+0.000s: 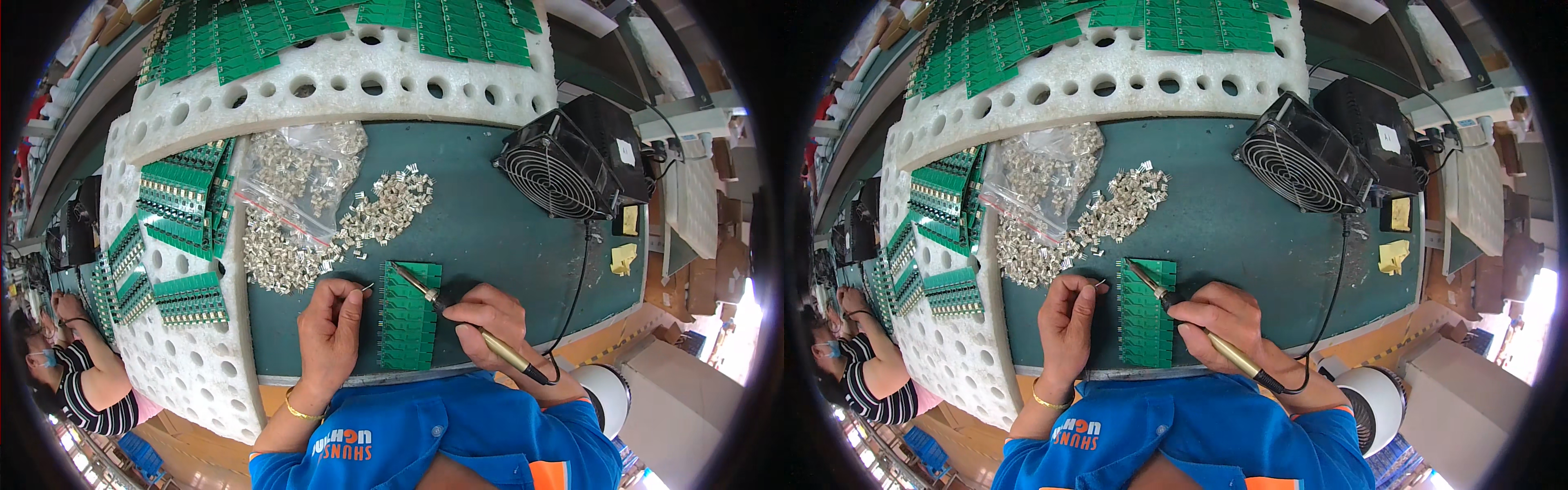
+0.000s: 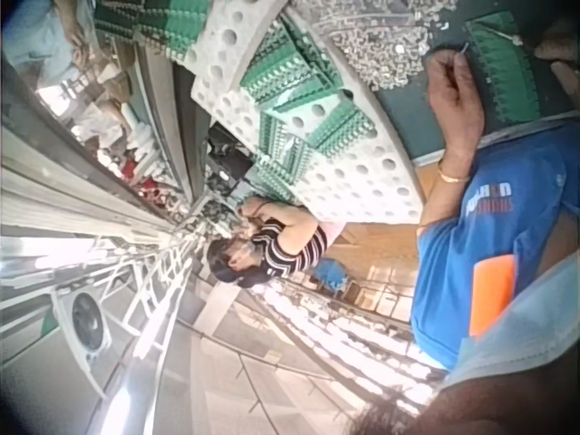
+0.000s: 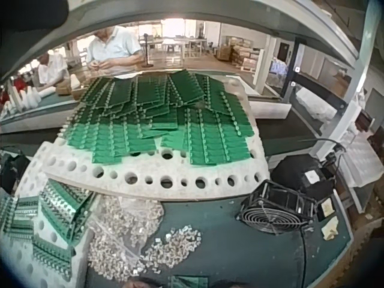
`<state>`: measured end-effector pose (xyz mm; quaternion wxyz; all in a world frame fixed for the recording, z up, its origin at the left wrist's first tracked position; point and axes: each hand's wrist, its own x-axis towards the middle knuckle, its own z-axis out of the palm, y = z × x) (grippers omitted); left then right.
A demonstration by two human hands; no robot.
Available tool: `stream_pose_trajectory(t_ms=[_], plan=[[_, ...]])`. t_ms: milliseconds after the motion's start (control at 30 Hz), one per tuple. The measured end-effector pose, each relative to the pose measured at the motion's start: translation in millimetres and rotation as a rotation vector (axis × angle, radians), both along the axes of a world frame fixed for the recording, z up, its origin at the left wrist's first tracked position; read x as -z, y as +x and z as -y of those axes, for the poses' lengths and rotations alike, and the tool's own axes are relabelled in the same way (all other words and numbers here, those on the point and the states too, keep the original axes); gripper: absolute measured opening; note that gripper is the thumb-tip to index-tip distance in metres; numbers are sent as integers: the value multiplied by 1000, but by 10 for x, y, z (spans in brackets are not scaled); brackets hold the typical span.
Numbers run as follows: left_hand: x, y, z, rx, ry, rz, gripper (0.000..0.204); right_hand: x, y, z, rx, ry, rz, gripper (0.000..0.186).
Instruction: The person solders small electronic components onto green circuit boards using a soldering iron and solder wire.
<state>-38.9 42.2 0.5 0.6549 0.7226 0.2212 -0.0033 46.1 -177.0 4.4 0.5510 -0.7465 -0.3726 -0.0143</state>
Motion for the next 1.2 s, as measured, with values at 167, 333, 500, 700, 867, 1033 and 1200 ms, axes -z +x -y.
stream_pose_trajectory(t_ms=[167,333,500,700,867,1033,1200], plan=[[-36,25,-9,37,50,-30,13,9,25,4,-17,-1,0,17],[0,39,27,-18,40,36,13,5,34,4,-18,1,-17,18],[5,46,30,-41,61,71,12,-9,61,7,-30,-12,-27,18],[-67,38,1,42,8,-64,13,-48,85,26,-37,-33,-72,17],[-63,43,12,38,22,-18,14,-124,146,67,-56,-82,-194,18],[4,56,51,-35,38,79,11,-193,229,58,-78,-87,-327,17],[-15,60,40,-24,47,57,11,-222,287,67,-94,-88,-394,14]])
